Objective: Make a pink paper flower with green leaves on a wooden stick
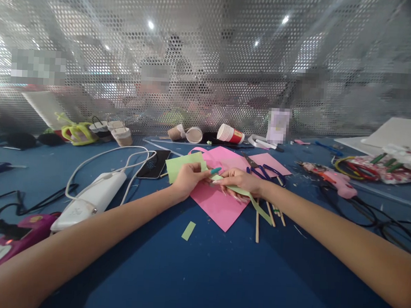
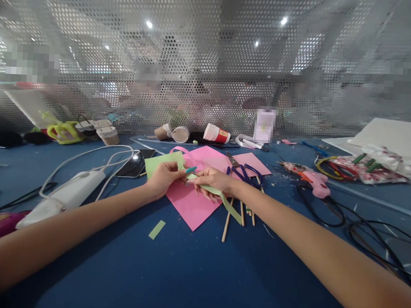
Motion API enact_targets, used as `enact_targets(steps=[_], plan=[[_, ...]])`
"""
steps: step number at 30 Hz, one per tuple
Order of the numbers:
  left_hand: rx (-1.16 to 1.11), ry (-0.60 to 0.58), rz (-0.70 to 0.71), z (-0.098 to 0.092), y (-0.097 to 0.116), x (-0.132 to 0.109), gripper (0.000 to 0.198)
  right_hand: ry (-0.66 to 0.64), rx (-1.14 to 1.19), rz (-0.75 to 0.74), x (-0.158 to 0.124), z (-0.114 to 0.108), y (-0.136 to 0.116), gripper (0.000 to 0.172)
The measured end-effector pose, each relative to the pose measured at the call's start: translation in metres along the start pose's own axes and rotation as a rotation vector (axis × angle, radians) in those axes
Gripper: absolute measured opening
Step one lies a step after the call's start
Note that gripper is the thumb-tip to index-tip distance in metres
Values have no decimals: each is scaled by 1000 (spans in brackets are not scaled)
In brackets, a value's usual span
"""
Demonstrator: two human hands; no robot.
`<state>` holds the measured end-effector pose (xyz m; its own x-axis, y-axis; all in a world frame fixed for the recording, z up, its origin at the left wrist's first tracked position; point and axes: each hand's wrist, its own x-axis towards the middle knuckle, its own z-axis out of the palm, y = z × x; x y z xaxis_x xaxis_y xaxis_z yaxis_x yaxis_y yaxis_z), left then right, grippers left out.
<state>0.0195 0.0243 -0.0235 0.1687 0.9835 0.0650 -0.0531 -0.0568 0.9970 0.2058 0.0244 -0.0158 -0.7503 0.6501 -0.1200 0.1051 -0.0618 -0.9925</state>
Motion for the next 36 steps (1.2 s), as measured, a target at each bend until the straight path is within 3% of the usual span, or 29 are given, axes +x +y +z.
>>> enact_targets(steps=[7,21,36], plan=[[45,-99,-109,0,7,-1,19,-103,-27,83,-6,-21,0,26],[73,-222,-145,-5,10,4,21,-139,-39,129,-9,-26,-1,28],[108,-204,-182,-8,8,7,24,-196,6,130,-9,-29,-1,24]])
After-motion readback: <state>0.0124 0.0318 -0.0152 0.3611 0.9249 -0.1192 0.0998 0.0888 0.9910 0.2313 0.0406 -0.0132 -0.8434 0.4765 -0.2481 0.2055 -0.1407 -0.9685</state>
